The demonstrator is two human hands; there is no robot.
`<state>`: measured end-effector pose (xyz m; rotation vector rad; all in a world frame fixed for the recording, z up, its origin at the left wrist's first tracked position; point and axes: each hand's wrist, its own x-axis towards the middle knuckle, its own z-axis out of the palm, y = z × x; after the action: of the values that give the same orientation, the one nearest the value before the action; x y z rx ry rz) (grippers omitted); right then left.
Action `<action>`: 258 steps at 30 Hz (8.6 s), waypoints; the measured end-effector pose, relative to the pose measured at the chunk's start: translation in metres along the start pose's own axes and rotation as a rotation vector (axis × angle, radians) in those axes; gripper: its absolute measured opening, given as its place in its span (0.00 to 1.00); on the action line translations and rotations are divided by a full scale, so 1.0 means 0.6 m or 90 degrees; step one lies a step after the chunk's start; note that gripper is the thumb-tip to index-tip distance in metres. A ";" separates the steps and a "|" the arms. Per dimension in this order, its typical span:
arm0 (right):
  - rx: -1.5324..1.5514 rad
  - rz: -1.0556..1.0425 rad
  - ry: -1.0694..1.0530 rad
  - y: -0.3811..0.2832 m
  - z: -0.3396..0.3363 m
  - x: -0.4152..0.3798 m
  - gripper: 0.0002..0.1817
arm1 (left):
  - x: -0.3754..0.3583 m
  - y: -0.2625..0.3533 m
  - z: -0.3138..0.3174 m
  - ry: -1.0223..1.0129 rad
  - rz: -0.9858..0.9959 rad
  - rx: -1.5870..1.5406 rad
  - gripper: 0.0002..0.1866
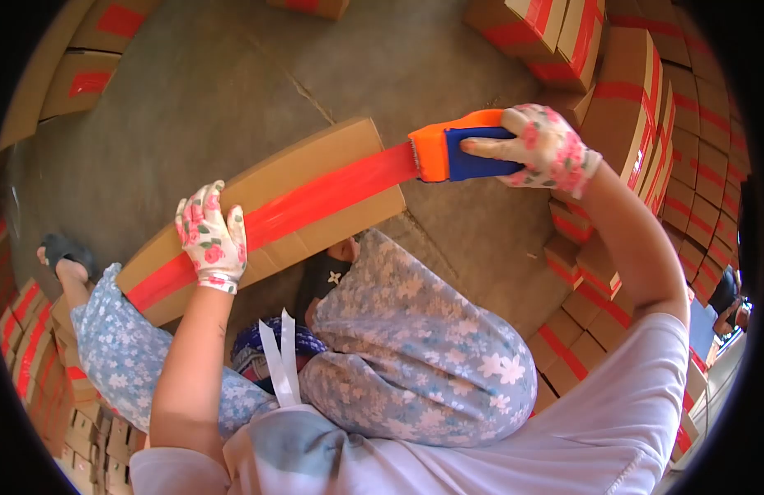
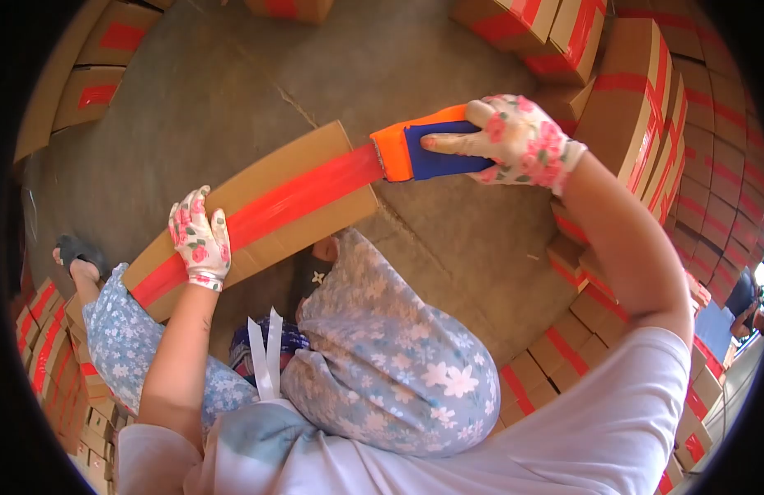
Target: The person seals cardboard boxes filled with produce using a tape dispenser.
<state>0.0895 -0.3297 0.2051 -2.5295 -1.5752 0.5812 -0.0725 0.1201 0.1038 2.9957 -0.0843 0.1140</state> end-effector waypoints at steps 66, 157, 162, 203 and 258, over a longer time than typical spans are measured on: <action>0.940 0.412 0.320 -0.279 -0.057 0.010 0.42 | -0.116 0.172 0.000 -0.206 0.318 -0.080 0.36; 0.341 0.615 0.042 -0.376 0.160 0.417 0.36 | 0.179 -0.250 0.014 -0.245 -0.210 -0.155 0.35; 0.573 0.627 0.008 -0.303 0.186 0.419 0.34 | 0.147 -0.297 0.117 -0.177 -0.136 -0.388 0.29; 0.358 0.366 1.250 0.186 -0.141 -0.115 0.16 | 0.307 0.474 0.018 -0.491 -0.529 -1.419 0.31; 0.113 1.008 0.318 0.383 0.086 0.269 0.51 | 0.895 0.218 0.241 -0.200 -0.100 -0.386 0.45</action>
<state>0.3267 -0.2978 0.0491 -2.8718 0.7877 0.0646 0.4646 -0.0569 0.0223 2.3766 0.0724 -0.3386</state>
